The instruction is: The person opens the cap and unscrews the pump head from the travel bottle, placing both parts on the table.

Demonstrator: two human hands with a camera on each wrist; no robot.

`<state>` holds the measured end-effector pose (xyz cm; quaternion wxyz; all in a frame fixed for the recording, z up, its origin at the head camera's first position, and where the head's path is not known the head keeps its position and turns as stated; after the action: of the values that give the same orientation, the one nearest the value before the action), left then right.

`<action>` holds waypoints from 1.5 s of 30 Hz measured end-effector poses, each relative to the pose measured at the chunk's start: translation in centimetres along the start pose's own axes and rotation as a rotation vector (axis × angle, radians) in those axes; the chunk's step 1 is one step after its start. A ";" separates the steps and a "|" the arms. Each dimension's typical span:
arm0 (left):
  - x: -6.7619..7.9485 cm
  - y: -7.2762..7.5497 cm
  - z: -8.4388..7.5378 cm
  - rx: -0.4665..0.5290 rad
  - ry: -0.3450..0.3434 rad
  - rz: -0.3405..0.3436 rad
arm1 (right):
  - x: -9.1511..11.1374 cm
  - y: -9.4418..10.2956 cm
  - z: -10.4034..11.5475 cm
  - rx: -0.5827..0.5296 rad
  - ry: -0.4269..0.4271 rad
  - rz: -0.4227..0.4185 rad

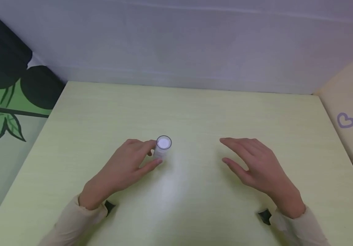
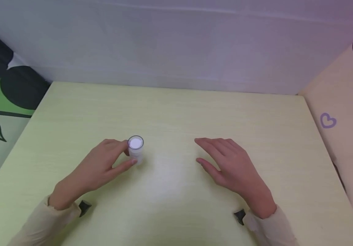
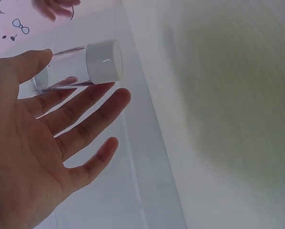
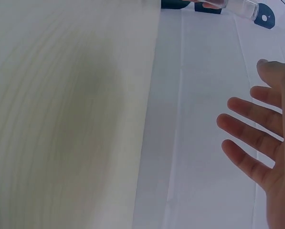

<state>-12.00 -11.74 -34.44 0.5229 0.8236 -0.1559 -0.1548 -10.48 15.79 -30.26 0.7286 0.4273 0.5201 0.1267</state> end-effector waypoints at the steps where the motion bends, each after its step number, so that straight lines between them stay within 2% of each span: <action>1: -0.1 -0.1 -0.3 -0.005 -0.013 0.003 | -0.2 -0.1 0.1 -0.007 0.000 0.001; 9: -0.8 -0.7 -2.4 -0.038 -0.068 0.019 | -1.6 -1.4 1.0 -0.110 -0.006 -0.010; 12: -1.1 -1.1 -3.1 -0.056 -0.085 0.023 | -1.9 -2.5 1.1 -0.255 -0.074 0.017; 17: -1.6 -1.5 -4.6 -0.099 -0.136 0.016 | -1.9 -4.9 1.4 -0.579 -0.265 0.047; 21: -1.7 -1.7 -5.3 -0.110 -0.161 0.011 | -1.8 -6.3 2.0 -0.711 -0.340 0.021; 29: -1.6 -2.0 -5.6 -0.161 -0.170 0.004 | -1.5 -7.5 2.6 -0.797 -0.416 -0.040; 32: -1.7 -1.9 -5.8 -0.151 -0.167 -0.003 | -1.4 -7.7 2.7 -0.825 -0.439 -0.063; 35: -1.7 -1.8 -6.0 -0.111 -0.161 -0.005 | -1.1 -7.9 2.6 -0.855 -0.471 -0.083; 40: -1.8 -1.7 -6.4 0.023 -0.148 -0.015 | -0.7 -7.9 2.2 -0.917 -0.542 -0.129; 45: -1.7 -1.4 -6.6 0.120 -0.143 -0.056 | -0.6 -7.8 2.2 -0.964 -0.582 -0.154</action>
<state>-10.61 -5.10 -32.86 0.4557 0.8443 -0.1787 -0.2182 -10.88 9.66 -35.56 0.9618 0.0245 0.2108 0.1731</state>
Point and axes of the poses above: each hand's wrist, its own x-axis away from the middle knuckle, its own y-axis out of the back of the hand, z = x × y, the point moved 9 cm from there along -x, towards the middle knuckle, and after that the axes turned 8 degrees about y, right-handed, at the moved point
